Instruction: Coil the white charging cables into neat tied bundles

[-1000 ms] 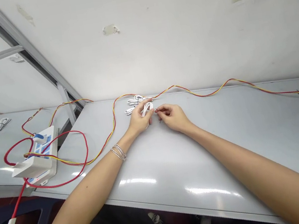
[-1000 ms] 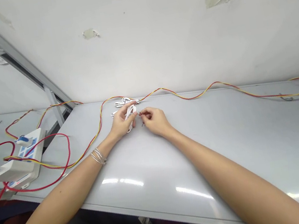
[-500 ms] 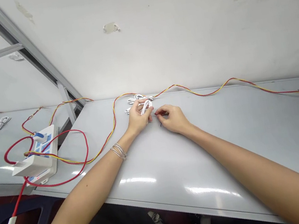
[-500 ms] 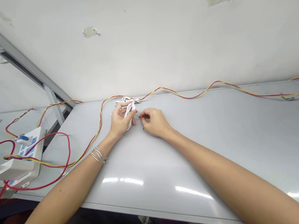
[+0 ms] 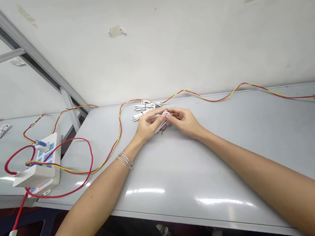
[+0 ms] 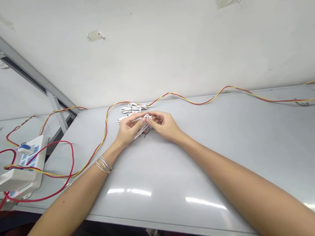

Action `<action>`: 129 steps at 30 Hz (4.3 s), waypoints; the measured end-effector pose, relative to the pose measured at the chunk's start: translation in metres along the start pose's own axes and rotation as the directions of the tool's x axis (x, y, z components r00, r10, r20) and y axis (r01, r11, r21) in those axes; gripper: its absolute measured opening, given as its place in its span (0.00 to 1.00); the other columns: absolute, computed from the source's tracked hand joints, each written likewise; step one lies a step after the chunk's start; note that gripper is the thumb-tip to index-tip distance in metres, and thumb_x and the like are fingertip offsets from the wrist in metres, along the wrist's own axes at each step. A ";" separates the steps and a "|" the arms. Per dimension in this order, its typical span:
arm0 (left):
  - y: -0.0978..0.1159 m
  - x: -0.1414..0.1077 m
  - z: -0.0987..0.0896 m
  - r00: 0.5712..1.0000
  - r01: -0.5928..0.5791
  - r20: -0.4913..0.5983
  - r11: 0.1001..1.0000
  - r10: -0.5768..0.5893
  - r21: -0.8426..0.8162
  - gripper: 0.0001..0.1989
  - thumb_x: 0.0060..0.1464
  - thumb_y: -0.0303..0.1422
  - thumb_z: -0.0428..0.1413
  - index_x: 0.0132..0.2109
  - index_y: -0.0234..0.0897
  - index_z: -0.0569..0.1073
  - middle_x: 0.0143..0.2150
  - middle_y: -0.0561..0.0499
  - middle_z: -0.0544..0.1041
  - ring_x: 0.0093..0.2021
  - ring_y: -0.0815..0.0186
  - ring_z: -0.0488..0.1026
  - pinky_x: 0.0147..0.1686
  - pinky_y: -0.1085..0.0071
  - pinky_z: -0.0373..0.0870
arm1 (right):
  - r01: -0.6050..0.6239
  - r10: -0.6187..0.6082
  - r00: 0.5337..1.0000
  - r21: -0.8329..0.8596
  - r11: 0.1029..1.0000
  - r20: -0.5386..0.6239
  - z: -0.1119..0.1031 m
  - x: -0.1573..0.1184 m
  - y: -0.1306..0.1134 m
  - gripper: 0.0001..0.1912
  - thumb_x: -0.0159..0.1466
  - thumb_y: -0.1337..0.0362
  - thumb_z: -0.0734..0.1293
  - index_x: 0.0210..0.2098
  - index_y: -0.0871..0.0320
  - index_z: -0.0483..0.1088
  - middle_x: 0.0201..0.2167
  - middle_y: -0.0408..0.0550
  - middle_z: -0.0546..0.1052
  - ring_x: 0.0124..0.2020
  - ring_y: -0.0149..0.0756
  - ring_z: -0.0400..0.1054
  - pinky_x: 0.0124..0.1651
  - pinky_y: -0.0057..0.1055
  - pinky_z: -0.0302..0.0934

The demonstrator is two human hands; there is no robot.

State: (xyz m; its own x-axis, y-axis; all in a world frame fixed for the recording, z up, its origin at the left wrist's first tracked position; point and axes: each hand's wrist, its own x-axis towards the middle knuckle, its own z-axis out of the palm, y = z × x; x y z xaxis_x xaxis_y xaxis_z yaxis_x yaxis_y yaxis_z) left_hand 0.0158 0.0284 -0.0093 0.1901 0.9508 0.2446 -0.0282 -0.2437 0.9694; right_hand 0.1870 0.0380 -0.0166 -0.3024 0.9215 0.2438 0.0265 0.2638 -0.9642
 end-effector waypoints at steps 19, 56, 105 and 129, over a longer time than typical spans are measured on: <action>-0.009 0.004 -0.004 0.997 0.068 0.050 0.997 -0.066 -0.047 0.27 0.48 0.38 0.67 0.53 0.32 0.72 0.39 0.44 0.81 0.33 0.64 0.78 0.34 0.69 0.73 | -0.128 0.197 0.956 0.293 0.948 -0.219 -0.003 0.008 -0.002 0.16 0.54 0.58 0.72 0.40 0.58 0.75 0.35 0.48 0.80 0.30 0.35 0.72 0.40 0.36 0.70; -0.005 0.005 -0.002 0.986 -0.029 -0.159 0.983 0.059 0.183 0.20 0.55 0.44 0.60 0.22 0.34 0.75 0.24 0.52 0.72 0.28 0.69 0.69 0.34 0.70 0.70 | -0.002 -0.011 0.995 -0.137 0.991 -0.096 0.001 -0.002 -0.006 0.24 0.63 0.46 0.65 0.27 0.60 0.76 0.23 0.44 0.71 0.27 0.33 0.62 0.32 0.30 0.56; -0.001 0.005 -0.003 0.995 0.094 0.041 0.989 -0.090 -0.118 0.16 0.49 0.33 0.63 0.44 0.30 0.76 0.30 0.51 0.74 0.27 0.70 0.69 0.30 0.73 0.69 | -0.035 0.034 0.999 0.122 0.992 0.009 0.001 0.001 -0.006 0.17 0.55 0.53 0.72 0.36 0.57 0.69 0.30 0.45 0.74 0.30 0.33 0.68 0.30 0.29 0.63; 0.005 0.004 -0.005 0.952 -0.071 0.305 0.989 0.028 0.128 0.24 0.59 0.46 0.56 0.53 0.31 0.76 0.35 0.45 0.78 0.34 0.65 0.73 0.37 0.70 0.69 | -0.169 0.194 0.979 0.271 0.948 -0.067 -0.002 0.000 -0.013 0.35 0.47 0.54 0.79 0.49 0.55 0.65 0.27 0.40 0.77 0.23 0.33 0.70 0.34 0.36 0.69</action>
State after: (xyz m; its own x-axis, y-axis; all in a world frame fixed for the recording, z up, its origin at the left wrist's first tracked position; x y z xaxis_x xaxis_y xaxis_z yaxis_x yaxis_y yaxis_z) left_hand 0.0116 0.0320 -0.0036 0.4795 0.8399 0.2544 0.0843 -0.3326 0.9393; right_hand 0.1885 0.0357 -0.0040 -0.2271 0.9721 0.0587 -0.1817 0.0169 -0.9832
